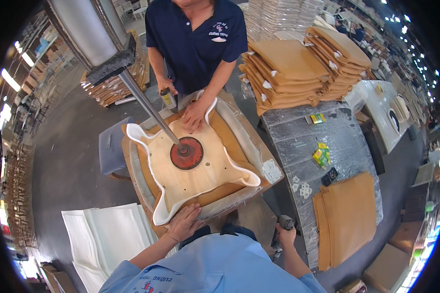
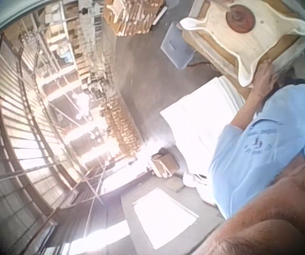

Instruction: The person assembles chair cushions by layering fabric and foam on a wooden frame, then uses a pneumatic staple gun to secure the fabric edges. The process is repeated for multiple cushions with a coworker assisting by applying adhesive and handing materials.

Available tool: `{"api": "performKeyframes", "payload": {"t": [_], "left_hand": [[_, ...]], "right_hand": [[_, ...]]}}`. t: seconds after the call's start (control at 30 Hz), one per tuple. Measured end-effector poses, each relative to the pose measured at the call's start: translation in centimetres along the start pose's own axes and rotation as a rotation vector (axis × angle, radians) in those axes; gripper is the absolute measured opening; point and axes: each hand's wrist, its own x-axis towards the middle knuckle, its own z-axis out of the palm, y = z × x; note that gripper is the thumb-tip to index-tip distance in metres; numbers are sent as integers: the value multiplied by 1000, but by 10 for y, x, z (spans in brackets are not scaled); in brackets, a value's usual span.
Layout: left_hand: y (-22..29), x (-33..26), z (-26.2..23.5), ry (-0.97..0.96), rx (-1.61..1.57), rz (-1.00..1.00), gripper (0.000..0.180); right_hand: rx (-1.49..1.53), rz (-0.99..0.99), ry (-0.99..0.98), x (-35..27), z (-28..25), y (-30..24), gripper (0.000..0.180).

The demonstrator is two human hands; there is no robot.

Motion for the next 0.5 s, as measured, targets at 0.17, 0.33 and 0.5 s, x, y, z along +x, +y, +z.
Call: {"api": "performKeyframes", "payload": {"t": [0.17, 0.33, 0.5], "left_hand": [[5, -1, 3, 5, 89, -15, 57], [11, 0, 3, 35, 89, 2, 55], [22, 3, -8, 9, 82, 2, 55]], "right_hand": [[59, 70, 15, 27, -9, -3, 29], [188, 66, -36, 35, -12, 12, 23], [31, 112, -66, 25, -5, 32, 29]]}}
